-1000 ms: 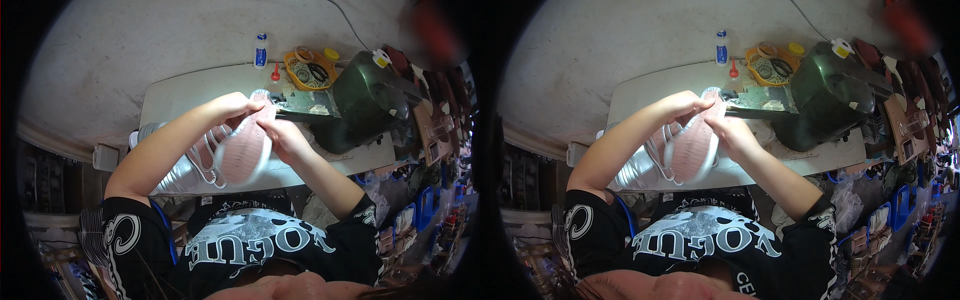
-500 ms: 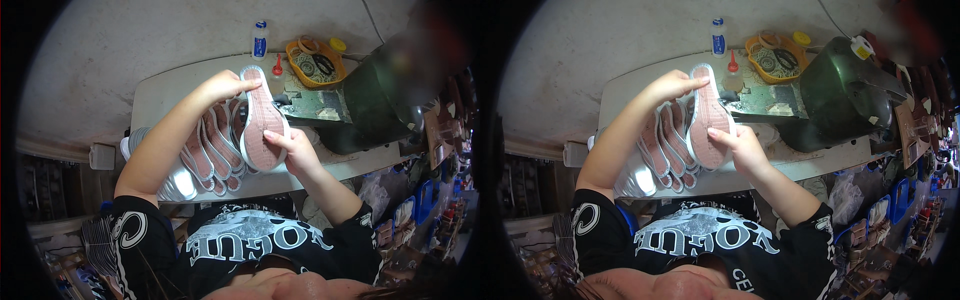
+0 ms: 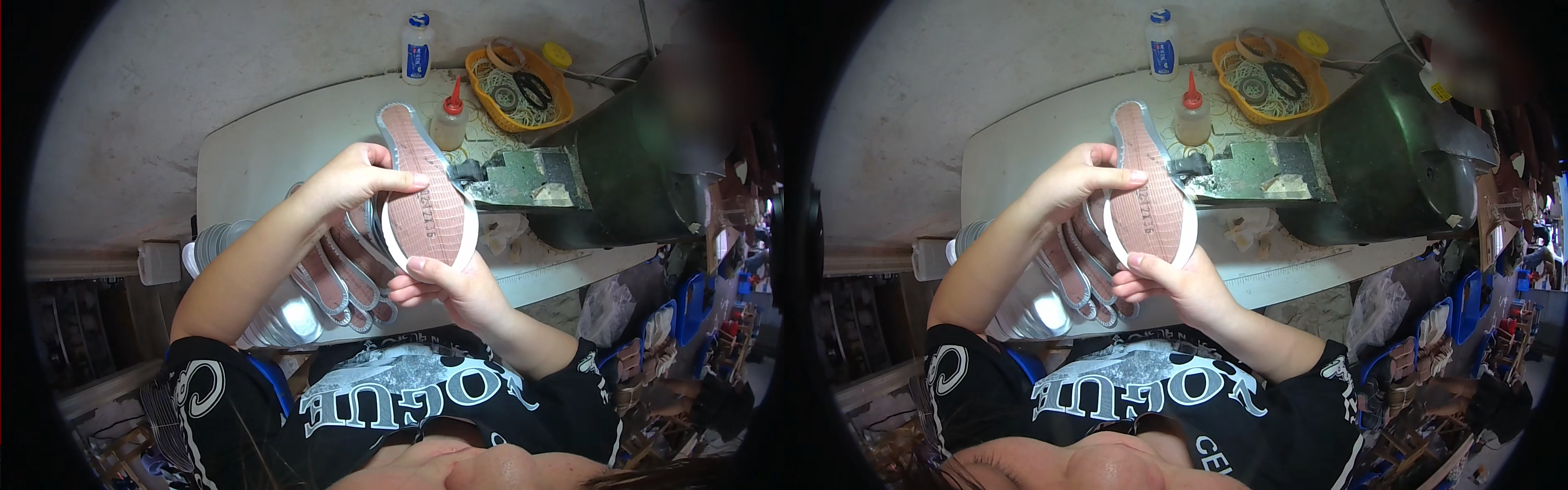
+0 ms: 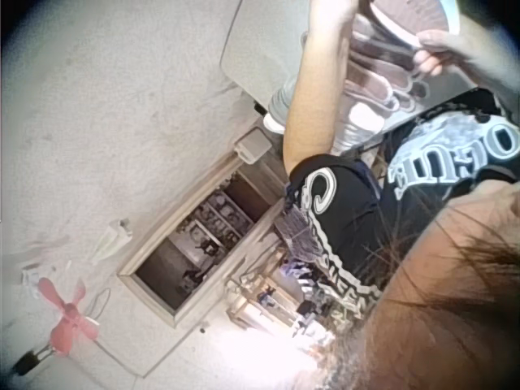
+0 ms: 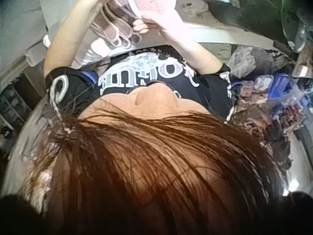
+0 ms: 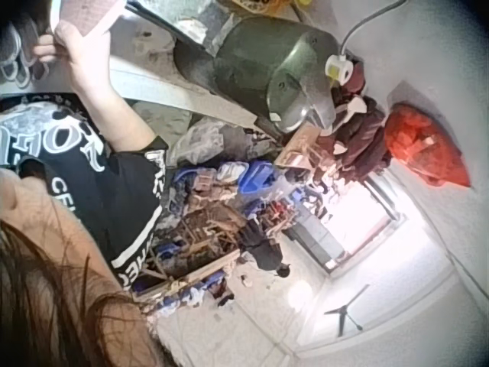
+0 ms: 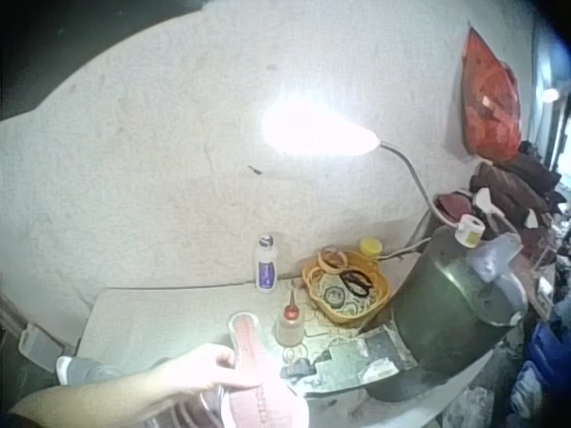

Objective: The recorder is manually attaching and pressing insoles into shoe outsoles at a workbench.

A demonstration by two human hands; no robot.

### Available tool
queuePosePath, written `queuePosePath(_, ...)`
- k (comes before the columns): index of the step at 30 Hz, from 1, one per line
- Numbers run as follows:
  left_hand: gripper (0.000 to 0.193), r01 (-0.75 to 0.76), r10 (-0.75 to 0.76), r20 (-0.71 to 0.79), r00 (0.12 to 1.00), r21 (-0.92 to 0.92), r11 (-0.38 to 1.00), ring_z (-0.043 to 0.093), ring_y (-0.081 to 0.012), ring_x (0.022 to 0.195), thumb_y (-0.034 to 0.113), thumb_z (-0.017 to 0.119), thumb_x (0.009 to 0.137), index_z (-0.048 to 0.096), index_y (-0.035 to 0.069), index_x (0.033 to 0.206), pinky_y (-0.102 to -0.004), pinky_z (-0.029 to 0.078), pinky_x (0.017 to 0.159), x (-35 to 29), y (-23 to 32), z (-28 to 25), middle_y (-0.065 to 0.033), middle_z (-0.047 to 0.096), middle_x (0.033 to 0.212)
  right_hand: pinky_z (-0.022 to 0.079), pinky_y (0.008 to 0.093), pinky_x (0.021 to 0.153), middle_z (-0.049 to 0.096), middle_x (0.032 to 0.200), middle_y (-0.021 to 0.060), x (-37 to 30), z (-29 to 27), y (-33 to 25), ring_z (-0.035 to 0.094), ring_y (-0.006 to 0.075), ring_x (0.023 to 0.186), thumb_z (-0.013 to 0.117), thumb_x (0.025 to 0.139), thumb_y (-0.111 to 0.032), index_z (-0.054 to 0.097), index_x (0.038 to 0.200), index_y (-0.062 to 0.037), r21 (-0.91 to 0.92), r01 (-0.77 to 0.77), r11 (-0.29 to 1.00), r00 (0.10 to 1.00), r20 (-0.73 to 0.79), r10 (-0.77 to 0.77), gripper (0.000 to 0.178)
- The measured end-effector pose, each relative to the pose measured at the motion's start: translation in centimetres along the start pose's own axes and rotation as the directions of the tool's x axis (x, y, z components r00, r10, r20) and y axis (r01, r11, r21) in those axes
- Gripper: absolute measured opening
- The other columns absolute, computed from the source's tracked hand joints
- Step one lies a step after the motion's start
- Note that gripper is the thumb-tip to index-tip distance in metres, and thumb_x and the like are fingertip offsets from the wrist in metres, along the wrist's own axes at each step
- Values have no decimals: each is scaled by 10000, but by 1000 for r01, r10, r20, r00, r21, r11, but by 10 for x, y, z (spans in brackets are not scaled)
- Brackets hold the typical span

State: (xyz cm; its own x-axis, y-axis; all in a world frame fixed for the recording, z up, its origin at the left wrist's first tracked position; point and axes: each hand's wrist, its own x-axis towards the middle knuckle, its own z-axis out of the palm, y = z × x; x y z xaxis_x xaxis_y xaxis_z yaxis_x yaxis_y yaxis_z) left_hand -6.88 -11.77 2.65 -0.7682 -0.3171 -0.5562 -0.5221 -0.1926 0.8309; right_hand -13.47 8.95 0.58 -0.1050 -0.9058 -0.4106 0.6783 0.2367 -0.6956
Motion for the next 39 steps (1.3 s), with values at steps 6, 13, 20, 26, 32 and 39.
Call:
queuePosePath(6,1070,-103,453,-231,861,793,600,422,-417,1235,382,840,576,308,-122,1356,-411,223,1104,27,15,-24,-299,438,1321,565,315,689,654,887,195,21,5,-5,681,234,772,561,903,-172,537,1074,90,148,80,986,996,-60,-71,313)
queuePosePath(13,607,-374,82,531,844,471,799,549,-176,1023,257,794,695,538,-2,1181,-303,430,902,66,52,-41,-106,594,1102,566,329,754,651,962,197,28,4,-18,675,250,864,494,961,-261,532,1138,76,225,111,968,993,-74,-97,383)
queuePosePath(20,475,-392,127,426,896,625,675,541,-131,824,400,723,762,557,37,1020,-266,445,729,34,44,-43,-54,587,870,569,336,780,607,1085,205,26,4,-32,658,271,931,465,973,-308,482,1202,67,220,85,972,992,-106,-63,439)
queuePosePath(26,464,-237,129,211,969,650,722,528,-113,694,445,682,798,564,33,975,-253,416,579,-3,35,-32,-55,584,761,573,325,769,609,1096,189,24,5,-35,666,257,906,417,983,-365,461,1227,57,137,97,986,991,-103,-83,489)
queuePosePath(32,472,-23,39,-12,999,616,788,499,-119,526,464,686,795,580,9,859,-256,361,444,-25,24,-12,-48,553,652,578,317,759,633,1050,181,26,-2,-38,673,239,885,427,981,-317,479,1198,30,85,71,994,996,-55,-66,413)
queuePosePath(39,601,131,-77,-141,987,433,892,677,-285,642,463,646,811,623,-116,968,-381,565,525,-37,19,25,-241,646,765,564,280,703,652,956,81,11,-12,-38,652,151,812,574,896,-292,600,1029,-6,-87,40,995,999,11,-40,316)
